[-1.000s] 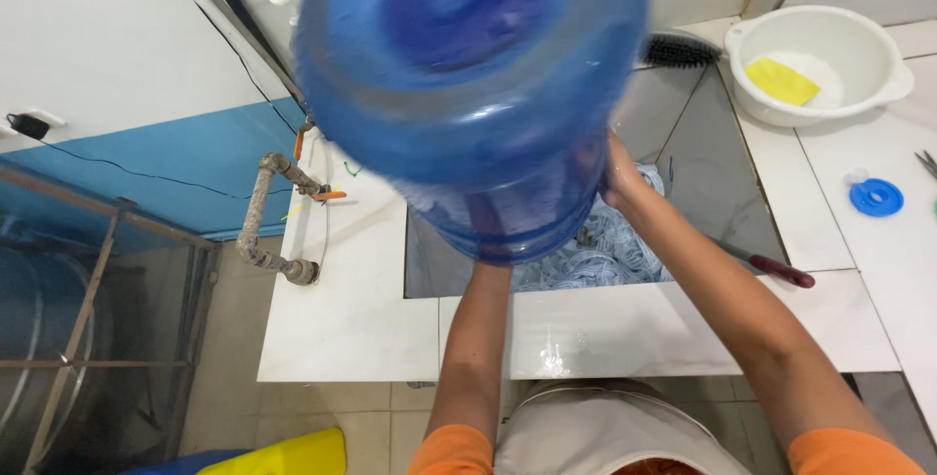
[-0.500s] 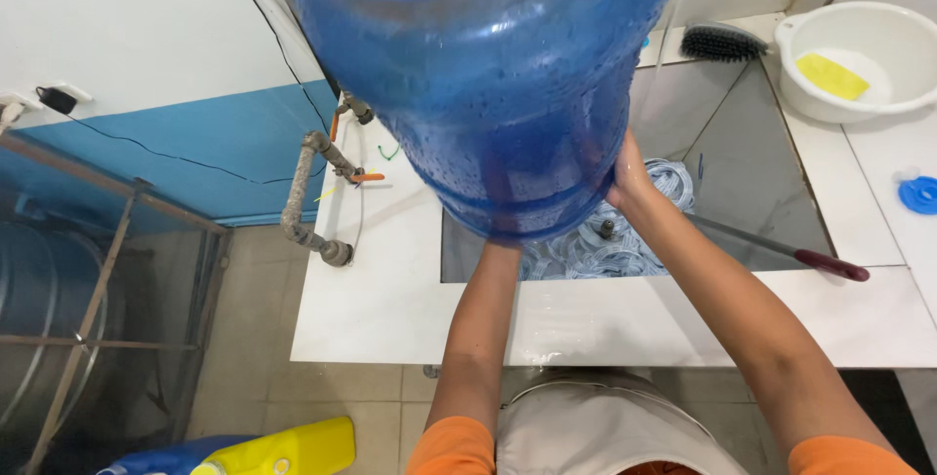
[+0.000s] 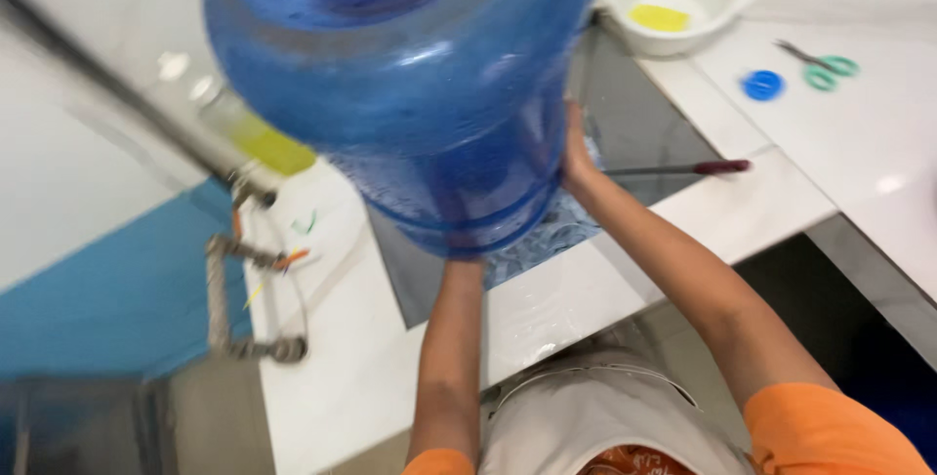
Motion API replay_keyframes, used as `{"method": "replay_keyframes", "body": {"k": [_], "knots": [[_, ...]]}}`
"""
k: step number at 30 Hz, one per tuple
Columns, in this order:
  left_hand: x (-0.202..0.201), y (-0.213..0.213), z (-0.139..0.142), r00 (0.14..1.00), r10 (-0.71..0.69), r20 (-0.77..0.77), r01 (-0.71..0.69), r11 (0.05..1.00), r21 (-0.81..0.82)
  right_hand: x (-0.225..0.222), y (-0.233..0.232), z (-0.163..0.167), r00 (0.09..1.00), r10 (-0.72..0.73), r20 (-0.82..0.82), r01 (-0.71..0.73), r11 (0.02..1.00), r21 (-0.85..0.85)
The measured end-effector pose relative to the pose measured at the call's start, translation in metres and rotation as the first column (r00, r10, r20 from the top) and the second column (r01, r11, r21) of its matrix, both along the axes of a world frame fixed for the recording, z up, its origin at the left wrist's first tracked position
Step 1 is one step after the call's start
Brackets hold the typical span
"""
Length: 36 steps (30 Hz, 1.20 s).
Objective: The person rinses a blue water jug under a tap, then places it on a counter. They wipe the neck of a purple jug, apply a plastic seal, and use a heat gun to shrink the seal. The person repeats the sealing process on the blue jug. They also cut the seal on a yellow jug and wipe the counter.
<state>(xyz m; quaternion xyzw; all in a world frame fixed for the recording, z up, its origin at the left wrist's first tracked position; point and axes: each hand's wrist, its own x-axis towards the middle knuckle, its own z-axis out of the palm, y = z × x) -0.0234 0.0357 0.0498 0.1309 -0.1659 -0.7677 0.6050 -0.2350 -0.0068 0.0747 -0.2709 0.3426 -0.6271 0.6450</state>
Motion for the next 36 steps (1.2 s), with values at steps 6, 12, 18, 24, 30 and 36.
{"method": "replay_keyframes", "body": {"k": [6,12,18,24,30,36], "knots": [[-0.029,0.003,-0.01,0.993,-0.109,0.051,0.108,0.994,0.028,-0.034,0.032,-0.004,0.997,-0.046,-0.059,0.017,0.909,-0.416],[-0.066,-0.001,-0.011,0.973,-0.219,0.08,0.216,0.976,0.037,-0.054,0.06,0.01,0.999,-0.031,-0.019,0.025,0.968,-0.249],[-0.12,0.002,-0.007,0.944,-0.318,0.084,0.316,0.948,0.039,-0.106,0.068,0.022,0.98,-0.151,-0.133,0.14,0.986,-0.089],[-0.181,-0.006,0.017,0.933,-0.348,0.091,0.346,0.938,0.031,-0.176,0.082,0.051,0.937,-0.34,0.079,0.349,0.902,-0.253],[-0.234,-0.041,0.057,0.997,-0.072,0.019,0.072,0.997,0.015,-0.261,0.073,0.081,0.886,-0.424,0.189,0.428,0.904,0.025],[-0.318,-0.081,0.17,0.949,0.259,-0.179,-0.276,0.958,-0.073,-0.356,0.099,0.036,0.879,-0.244,-0.41,0.347,0.916,0.2]]}}
